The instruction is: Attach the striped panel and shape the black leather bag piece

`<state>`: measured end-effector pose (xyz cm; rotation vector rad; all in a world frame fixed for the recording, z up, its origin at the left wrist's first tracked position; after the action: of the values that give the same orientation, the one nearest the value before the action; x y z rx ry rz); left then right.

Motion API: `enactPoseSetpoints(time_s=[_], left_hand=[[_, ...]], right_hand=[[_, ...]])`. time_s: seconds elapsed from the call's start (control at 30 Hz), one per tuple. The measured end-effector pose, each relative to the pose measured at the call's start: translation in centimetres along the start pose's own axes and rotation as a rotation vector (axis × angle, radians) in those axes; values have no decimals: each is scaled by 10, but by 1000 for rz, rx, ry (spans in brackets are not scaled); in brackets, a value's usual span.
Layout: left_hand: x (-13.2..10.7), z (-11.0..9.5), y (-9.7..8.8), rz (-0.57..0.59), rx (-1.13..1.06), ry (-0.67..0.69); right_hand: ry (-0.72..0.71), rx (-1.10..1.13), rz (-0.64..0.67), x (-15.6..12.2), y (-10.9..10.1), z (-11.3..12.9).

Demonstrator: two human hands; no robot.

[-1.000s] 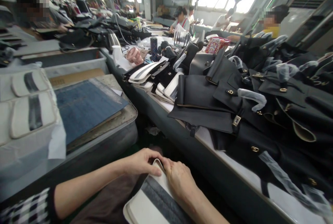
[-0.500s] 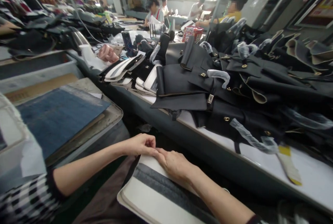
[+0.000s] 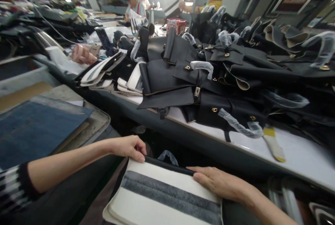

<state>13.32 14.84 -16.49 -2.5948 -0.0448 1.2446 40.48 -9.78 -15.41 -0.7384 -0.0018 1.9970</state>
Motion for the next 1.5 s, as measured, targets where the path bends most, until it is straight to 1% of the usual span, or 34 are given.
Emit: enactPoseSetpoints(time_s=[0.17,0.3,0.37,0.43,0.53,0.63,0.7,0.8,0.9,0.97,1.07,1.13,1.17,1.23,1.3,1.33,1.37,1.4,1.47,1.5], left_hand=[[7,4,-5,64,-16,-38],[11,8,-7,90,-23,-30],[15,12,-6,113,-30,-25],[19,17,-5,145,-34,-27],[25,19,-3,156,-14,-33],[26,14,-1,92,61,-31],[25,7,0,33,131,-30],[21,-2,-1,-32,209,-12],[19,-8,0,-44,252,9],[18,-12,0,-53,288,-2],[18,-20,3,-96,338,-32],[16,-28,6,-160,355,-20],[14,-33,10,-213,369,8],[5,-44,20,-348,406,135],[-8,-54,39,-459,405,317],[-17,-59,52,-481,382,406],[-25,-63,66,-478,354,485],[-32,-67,82,-454,331,552],[-42,-74,116,-381,345,649],[-45,-77,132,-340,386,682]], right_hand=[[62,309,34,-9,-11,-14],[136,676,24,-9,-12,-28],[184,727,14,-10,-12,-32],[190,652,3,-11,-15,-33],[104,521,1,-9,-18,-27],[2,441,-3,-1,-19,-19],[-33,415,-4,6,-17,-14],[-50,373,5,19,-12,-7],[-60,302,18,32,-8,4],[-49,218,14,41,-4,13],[-42,66,-44,58,5,27],[-49,-30,-113,69,13,36],[-52,-72,-155,73,16,40],[-66,-133,-257,75,22,46],[-92,-169,-395,63,26,45],[-100,-172,-498,51,28,42],[-93,-145,-648,36,32,35],[-65,-88,-830,18,39,26],[51,115,-1215,-18,63,4],[126,198,-1320,-31,80,-8]])
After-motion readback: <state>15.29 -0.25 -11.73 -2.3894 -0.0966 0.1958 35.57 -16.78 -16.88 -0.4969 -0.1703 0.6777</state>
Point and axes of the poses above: each hand's wrist, its own x-axis towards the middle knuckle, its own y-axis out of the palm, z = x × y, the point moved 1 cm from there along x, towards the middle knuckle, and after that the axes turned 10 degrees about -y, right-handed, at the moved point
